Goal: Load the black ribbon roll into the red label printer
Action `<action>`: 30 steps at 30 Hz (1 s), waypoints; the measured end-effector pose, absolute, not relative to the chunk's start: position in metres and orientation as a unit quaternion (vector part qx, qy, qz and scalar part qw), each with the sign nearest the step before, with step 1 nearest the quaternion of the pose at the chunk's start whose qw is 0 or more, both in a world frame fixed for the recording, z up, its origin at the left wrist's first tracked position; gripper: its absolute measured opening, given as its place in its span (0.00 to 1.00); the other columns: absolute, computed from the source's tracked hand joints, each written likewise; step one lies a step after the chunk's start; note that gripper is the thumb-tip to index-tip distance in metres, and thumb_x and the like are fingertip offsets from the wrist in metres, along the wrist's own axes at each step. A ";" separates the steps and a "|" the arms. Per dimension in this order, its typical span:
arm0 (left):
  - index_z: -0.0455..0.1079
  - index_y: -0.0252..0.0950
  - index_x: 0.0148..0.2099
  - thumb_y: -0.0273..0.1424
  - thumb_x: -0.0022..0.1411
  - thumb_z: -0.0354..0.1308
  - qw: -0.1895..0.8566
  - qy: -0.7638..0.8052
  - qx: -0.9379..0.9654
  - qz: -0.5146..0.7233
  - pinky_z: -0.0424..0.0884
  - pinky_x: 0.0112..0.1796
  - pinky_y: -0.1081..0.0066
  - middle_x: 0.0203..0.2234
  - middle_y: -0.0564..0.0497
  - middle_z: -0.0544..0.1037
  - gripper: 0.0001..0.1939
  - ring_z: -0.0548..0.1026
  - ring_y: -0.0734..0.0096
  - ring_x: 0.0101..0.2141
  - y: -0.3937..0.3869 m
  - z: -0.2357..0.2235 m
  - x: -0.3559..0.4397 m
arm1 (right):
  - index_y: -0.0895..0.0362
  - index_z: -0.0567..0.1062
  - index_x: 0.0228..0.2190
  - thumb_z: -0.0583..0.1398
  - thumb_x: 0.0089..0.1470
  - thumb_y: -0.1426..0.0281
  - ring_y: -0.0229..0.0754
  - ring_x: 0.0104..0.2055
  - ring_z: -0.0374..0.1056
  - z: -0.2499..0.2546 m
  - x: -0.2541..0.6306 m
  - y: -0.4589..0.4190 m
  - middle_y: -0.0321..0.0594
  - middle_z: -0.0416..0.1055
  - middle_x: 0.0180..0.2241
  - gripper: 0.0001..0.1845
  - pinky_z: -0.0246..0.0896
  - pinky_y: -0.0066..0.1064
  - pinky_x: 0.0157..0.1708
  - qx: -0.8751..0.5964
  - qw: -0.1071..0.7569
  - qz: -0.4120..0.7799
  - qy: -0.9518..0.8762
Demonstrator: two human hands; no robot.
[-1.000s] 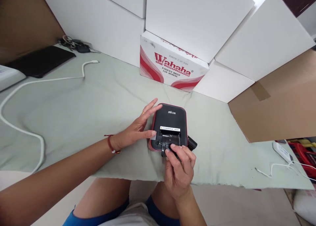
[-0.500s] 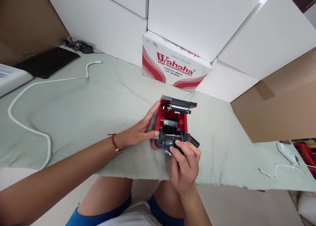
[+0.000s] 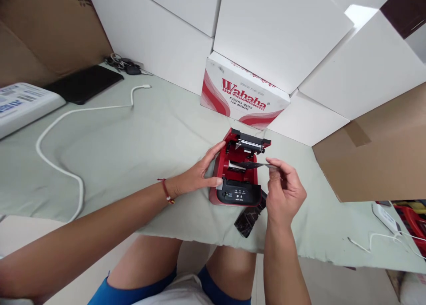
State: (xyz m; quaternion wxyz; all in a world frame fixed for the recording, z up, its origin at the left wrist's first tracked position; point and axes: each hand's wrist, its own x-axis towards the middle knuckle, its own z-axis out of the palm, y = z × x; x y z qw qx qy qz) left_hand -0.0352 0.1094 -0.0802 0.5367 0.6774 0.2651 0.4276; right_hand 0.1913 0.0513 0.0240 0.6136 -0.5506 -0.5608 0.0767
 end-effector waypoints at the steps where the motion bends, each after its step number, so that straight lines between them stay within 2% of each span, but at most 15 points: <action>1: 0.40 0.54 0.84 0.56 0.63 0.71 0.538 0.264 0.676 0.428 0.42 0.79 0.38 0.84 0.46 0.41 0.60 0.40 0.38 0.82 0.109 -0.080 -0.035 | 0.56 0.82 0.40 0.69 0.63 0.61 0.32 0.22 0.66 0.031 0.187 0.053 0.42 0.86 0.40 0.11 0.60 0.29 0.20 -0.535 0.639 0.075 -0.548; 4: 0.42 0.54 0.84 0.56 0.63 0.72 0.541 0.261 0.675 0.428 0.43 0.79 0.38 0.83 0.45 0.43 0.59 0.43 0.37 0.81 0.110 -0.079 -0.035 | 0.54 0.78 0.37 0.71 0.59 0.61 0.34 0.21 0.66 0.049 0.185 0.055 0.41 0.85 0.38 0.11 0.59 0.29 0.17 -0.490 0.696 0.024 -0.524; 7: 0.43 0.54 0.84 0.57 0.63 0.71 0.545 0.264 0.674 0.423 0.43 0.79 0.37 0.83 0.45 0.43 0.58 0.43 0.37 0.81 0.109 -0.077 -0.035 | 0.53 0.76 0.36 0.71 0.56 0.62 0.37 0.21 0.67 0.061 0.204 0.054 0.38 0.83 0.33 0.12 0.59 0.32 0.16 -0.492 0.713 -0.044 -0.498; 11: 0.42 0.53 0.84 0.57 0.63 0.71 0.555 0.263 0.669 0.418 0.42 0.79 0.38 0.83 0.44 0.42 0.59 0.42 0.39 0.82 0.108 -0.074 -0.036 | 0.55 0.80 0.38 0.71 0.52 0.63 0.40 0.25 0.70 0.057 0.250 0.049 0.33 0.77 0.28 0.12 0.68 0.35 0.21 -0.549 0.693 -0.077 -0.461; 14: 0.42 0.52 0.84 0.56 0.63 0.71 0.560 0.266 0.666 0.415 0.41 0.79 0.38 0.83 0.44 0.42 0.59 0.40 0.38 0.82 0.108 -0.075 -0.035 | 0.58 0.84 0.40 0.70 0.55 0.61 0.39 0.25 0.72 0.039 0.283 0.036 0.34 0.77 0.28 0.15 0.72 0.34 0.26 -0.611 0.640 -0.107 -0.454; 17: 0.44 0.52 0.84 0.56 0.62 0.71 0.563 0.268 0.664 0.413 0.41 0.79 0.37 0.83 0.44 0.42 0.59 0.39 0.38 0.82 0.108 -0.076 -0.035 | 0.57 0.86 0.42 0.68 0.60 0.59 0.41 0.27 0.76 0.019 0.307 0.010 0.39 0.81 0.32 0.15 0.73 0.33 0.28 -0.684 0.519 -0.104 -0.501; 19: 0.44 0.51 0.84 0.56 0.62 0.71 0.562 0.269 0.666 0.409 0.41 0.79 0.36 0.83 0.43 0.42 0.59 0.39 0.38 0.82 0.108 -0.076 -0.035 | 0.55 0.87 0.41 0.67 0.62 0.57 0.42 0.28 0.77 0.011 0.318 -0.010 0.42 0.84 0.34 0.15 0.73 0.32 0.28 -0.703 0.394 -0.041 -0.591; 21: 0.44 0.52 0.84 0.56 0.63 0.70 0.561 0.270 0.669 0.406 0.42 0.79 0.37 0.83 0.44 0.42 0.58 0.39 0.38 0.82 0.108 -0.075 -0.036 | 0.52 0.88 0.41 0.68 0.63 0.55 0.42 0.29 0.78 0.010 0.325 -0.028 0.43 0.86 0.38 0.15 0.75 0.30 0.29 -0.666 0.262 0.078 -0.694; 23: 0.44 0.52 0.83 0.56 0.64 0.70 0.561 0.272 0.671 0.402 0.41 0.79 0.38 0.83 0.45 0.42 0.56 0.40 0.39 0.82 0.108 -0.074 -0.037 | 0.50 0.88 0.46 0.67 0.65 0.55 0.43 0.32 0.80 0.014 0.327 -0.039 0.43 0.87 0.41 0.16 0.77 0.30 0.32 -0.602 0.174 0.205 -0.752; 24: 0.45 0.52 0.83 0.56 0.65 0.70 0.561 0.273 0.671 0.401 0.41 0.79 0.38 0.83 0.45 0.42 0.56 0.40 0.39 0.82 0.108 -0.074 -0.037 | 0.49 0.88 0.49 0.65 0.68 0.54 0.43 0.33 0.81 0.015 0.326 -0.041 0.42 0.88 0.42 0.17 0.78 0.30 0.33 -0.578 0.158 0.248 -0.761; 26: 0.45 0.52 0.83 0.56 0.65 0.69 0.560 0.272 0.671 0.402 0.41 0.79 0.39 0.83 0.45 0.43 0.55 0.40 0.39 0.82 0.108 -0.074 -0.037 | 0.50 0.88 0.49 0.59 0.72 0.53 0.43 0.34 0.80 0.016 0.321 -0.039 0.42 0.87 0.40 0.21 0.77 0.31 0.33 -0.577 0.183 0.264 -0.751; 28: 0.46 0.51 0.83 0.56 0.65 0.69 0.560 0.269 0.670 0.407 0.41 0.79 0.39 0.83 0.45 0.44 0.55 0.42 0.39 0.81 0.108 -0.074 -0.037 | 0.52 0.88 0.43 0.58 0.72 0.51 0.45 0.34 0.80 0.010 0.312 -0.026 0.42 0.87 0.38 0.24 0.76 0.32 0.35 -0.624 0.238 0.201 -0.716; 30: 0.46 0.51 0.83 0.56 0.65 0.69 0.563 0.267 0.666 0.410 0.42 0.79 0.39 0.83 0.45 0.44 0.55 0.43 0.38 0.81 0.109 -0.074 -0.037 | 0.53 0.87 0.40 0.59 0.69 0.50 0.47 0.37 0.80 0.000 0.301 -0.009 0.44 0.87 0.39 0.23 0.76 0.36 0.39 -0.673 0.243 0.135 -0.686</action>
